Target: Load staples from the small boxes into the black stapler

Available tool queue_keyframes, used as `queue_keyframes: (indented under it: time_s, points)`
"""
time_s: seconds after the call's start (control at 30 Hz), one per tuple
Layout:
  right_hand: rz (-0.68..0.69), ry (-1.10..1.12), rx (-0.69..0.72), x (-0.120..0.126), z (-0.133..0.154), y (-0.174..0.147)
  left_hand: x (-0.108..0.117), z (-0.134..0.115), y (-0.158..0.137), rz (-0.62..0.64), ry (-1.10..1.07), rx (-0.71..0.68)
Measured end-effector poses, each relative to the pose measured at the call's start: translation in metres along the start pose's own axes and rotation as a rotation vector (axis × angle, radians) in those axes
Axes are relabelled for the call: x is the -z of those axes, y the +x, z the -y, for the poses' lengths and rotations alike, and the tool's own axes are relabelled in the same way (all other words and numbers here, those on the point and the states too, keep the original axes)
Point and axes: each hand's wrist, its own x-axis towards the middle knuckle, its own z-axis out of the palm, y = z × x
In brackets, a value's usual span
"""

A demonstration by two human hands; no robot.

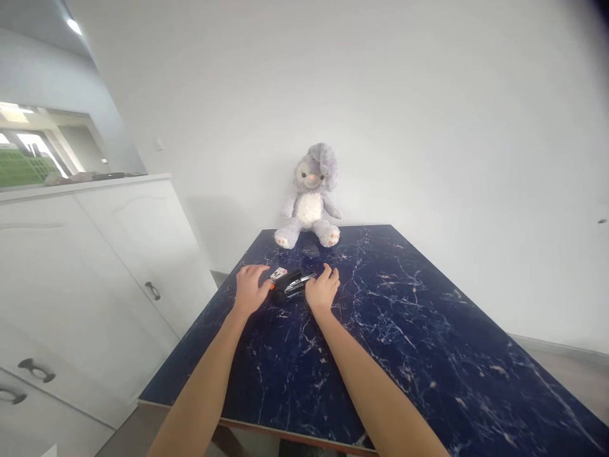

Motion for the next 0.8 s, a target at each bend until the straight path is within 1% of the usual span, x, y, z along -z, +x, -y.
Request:
queue_keyframes:
  time_s: [0.07,0.1,0.17,0.23,0.27,0.3,0.4,0.53,0.63,0.7,0.77,0.8]
  points:
    - [-0.020,-0.011,-0.013,0.000,0.001,0.000,-0.001,-0.002,-0.001,0.130,0.009,-0.059]
    - [-0.005,-0.011,-0.011,0.000,0.001,0.001,-0.002,-0.002,-0.002,0.185,0.019,-0.068]
    - [0.111,0.018,0.025,0.000,0.000,0.003,-0.006,-0.001,-0.002,0.247,0.060,-0.064]
    - [0.253,0.075,0.071,0.001,-0.001,0.005,-0.010,0.001,-0.002,0.256,0.098,-0.059]
    - [0.284,0.100,0.080,0.001,-0.001,0.006,-0.012,0.002,-0.002,0.255,0.103,-0.060]
    - [0.276,0.113,0.080,0.002,-0.001,0.006,-0.014,0.002,-0.002,0.253,0.100,-0.060]
    - [0.173,0.087,0.066,0.001,-0.002,0.006,-0.017,0.001,-0.003,0.260,0.075,-0.038]
    - [0.171,0.095,0.047,-0.001,-0.003,0.006,-0.020,-0.004,-0.006,0.272,0.039,0.008]
    - [0.188,0.154,0.000,0.001,-0.003,0.005,-0.016,-0.005,-0.005,0.223,-0.002,-0.026]
    - [0.207,0.163,0.006,0.003,-0.003,0.004,-0.011,0.000,-0.003,0.124,0.008,-0.015]
    - [0.247,0.156,0.052,0.004,-0.001,0.002,-0.006,0.010,-0.002,-0.006,0.095,0.086]
    - [0.274,0.151,0.079,0.004,-0.001,0.001,-0.004,0.015,-0.002,-0.049,0.161,0.155]
